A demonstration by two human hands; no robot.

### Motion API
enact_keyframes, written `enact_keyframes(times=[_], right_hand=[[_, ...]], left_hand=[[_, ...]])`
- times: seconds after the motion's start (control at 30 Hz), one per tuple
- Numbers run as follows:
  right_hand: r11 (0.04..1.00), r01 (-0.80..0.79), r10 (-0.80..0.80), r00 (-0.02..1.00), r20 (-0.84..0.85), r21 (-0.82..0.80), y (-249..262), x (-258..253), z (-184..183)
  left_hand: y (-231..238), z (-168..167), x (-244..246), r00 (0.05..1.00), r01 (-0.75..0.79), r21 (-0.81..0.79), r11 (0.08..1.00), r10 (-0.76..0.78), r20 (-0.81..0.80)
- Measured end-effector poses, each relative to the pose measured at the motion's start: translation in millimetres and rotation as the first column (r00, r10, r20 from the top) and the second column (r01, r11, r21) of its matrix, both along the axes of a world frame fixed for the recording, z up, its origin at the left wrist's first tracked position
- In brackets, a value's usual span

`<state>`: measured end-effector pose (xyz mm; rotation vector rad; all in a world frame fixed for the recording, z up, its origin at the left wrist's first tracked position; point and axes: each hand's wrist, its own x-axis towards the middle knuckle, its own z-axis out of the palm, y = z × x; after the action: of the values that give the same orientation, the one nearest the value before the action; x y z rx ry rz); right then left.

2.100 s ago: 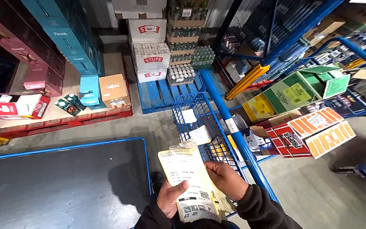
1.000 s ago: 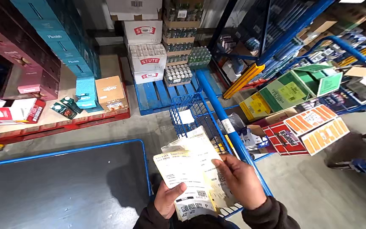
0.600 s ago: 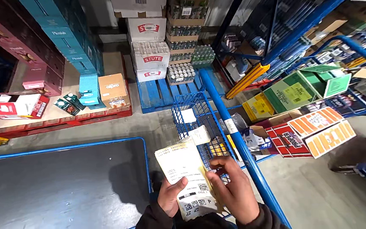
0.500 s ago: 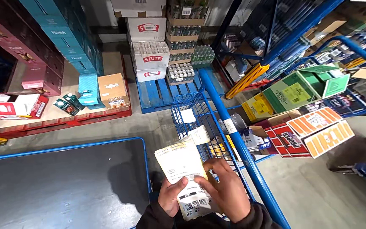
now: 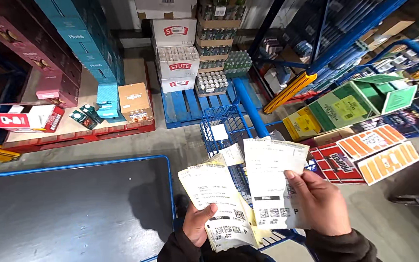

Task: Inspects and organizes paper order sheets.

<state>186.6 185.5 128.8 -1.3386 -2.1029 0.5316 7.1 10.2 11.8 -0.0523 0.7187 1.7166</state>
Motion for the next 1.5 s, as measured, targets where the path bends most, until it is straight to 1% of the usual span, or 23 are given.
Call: enact_keyframes(times=[0.07,0.1,0.17,0.23,0.3,0.37,0.43,0.47,0.5,0.53,0.57,0.6,0.67,0.7,0.73,0.8,0.87,1.07,1.27,1.33,1.43,1.47,1.5], right_hand=[[0.986,-0.013,-0.015,0.985,0.17,0.164,6,5,1],[0.98,-0.053,0.009,0.975,0.224,0.19,4,4,-1],[0.983,-0.124,0.089,0.966,0.242,0.133,-9,-5,-11],[0.984,-0.152,0.164,0.977,0.136,-0.094,-20,-15,-22],[0.917,-0.16,0.181,0.983,0.022,-0.365,-24,-24,-32],[0.795,-0.201,0.24,0.971,-0.008,-0.572,-20,-31,-35],[0.605,-0.272,0.384,0.923,-0.025,-0.749,-15,-36,-33],[0.525,-0.3,0.44,0.897,-0.048,-0.796,-11,-38,-34],[0.475,-0.319,0.469,0.88,-0.071,-0.82,-9,-39,-35],[0.462,-0.333,0.481,0.873,-0.084,-0.822,-7,-38,-36],[0.492,-0.336,0.471,0.878,-0.078,-0.803,-8,-37,-36],[0.572,-0.333,0.432,0.899,-0.07,-0.75,-11,-34,-36],[0.784,-0.33,0.331,0.939,-0.096,-0.525,-21,-31,-37],[0.848,-0.344,0.311,0.939,-0.146,-0.404,-26,-31,-38],[0.872,-0.373,0.327,0.925,-0.192,-0.316,-31,-32,-37],[0.893,-0.398,0.365,0.913,-0.181,-0.211,-41,-37,-37],[0.921,-0.358,0.342,0.932,-0.12,-0.153,-46,-43,-40],[0.922,-0.324,0.303,0.945,-0.124,-0.213,-40,-37,-25],[0.96,-0.166,0.126,0.975,-0.182,-0.225,-17,-12,-2],[0.986,-0.109,0.094,0.988,-0.118,-0.127,-7,-1,5],[0.989,-0.051,0.034,0.992,0.12,0.138,10,14,11],[0.984,-0.067,0.038,0.984,0.174,0.167,12,14,8],[0.984,-0.1,0.07,0.978,0.196,0.147,10,11,3]], left_hand=[[0,-4,0,1.0,0.015,0.074,0.997,-0.015,0.005],[0,-6,-1,1.0,0.027,0.115,0.993,-0.027,0.001],[-1,-8,-2,0.998,0.06,0.153,0.986,-0.058,-0.016],[1,-7,-1,0.996,0.087,0.138,0.987,-0.081,-0.044],[1,-8,1,0.993,0.099,0.106,0.989,-0.093,-0.066],[1,-9,1,0.992,0.108,0.086,0.99,-0.101,-0.081],[0,-11,0,0.99,0.116,0.085,0.99,-0.109,-0.084],[-1,-12,-1,0.99,0.121,0.089,0.989,-0.114,-0.085],[-1,-12,-1,0.99,0.122,0.087,0.989,-0.114,-0.088],[-1,-12,-2,0.99,0.118,0.081,0.99,-0.11,-0.092],[-1,-12,-1,0.99,0.109,0.07,0.992,-0.103,-0.095],[0,-11,0,0.991,0.097,0.055,0.994,-0.091,-0.099],[2,-7,1,0.994,0.065,0.016,0.998,-0.064,-0.089],[4,-6,1,0.995,0.054,0.004,0.999,-0.053,-0.082],[5,-5,0,0.996,0.046,-0.003,0.999,-0.046,-0.079],[6,-5,0,0.997,0.041,-0.01,0.999,-0.041,-0.073],[7,-4,1,0.996,0.042,-0.031,0.999,-0.044,-0.078],[6,-3,-1,0.998,0.023,-0.02,1.0,-0.024,-0.055],[3,-2,-2,0.998,0.026,-0.001,1.0,-0.026,-0.049],[1,-2,-2,0.998,0.037,0.037,0.999,-0.035,-0.044],[-3,-8,-4,0.997,0.066,0.156,0.986,-0.059,-0.045],[-5,-11,-5,0.996,0.082,0.205,0.975,-0.074,-0.047],[-5,-15,-6,0.994,0.103,0.252,0.962,-0.092,-0.054]])
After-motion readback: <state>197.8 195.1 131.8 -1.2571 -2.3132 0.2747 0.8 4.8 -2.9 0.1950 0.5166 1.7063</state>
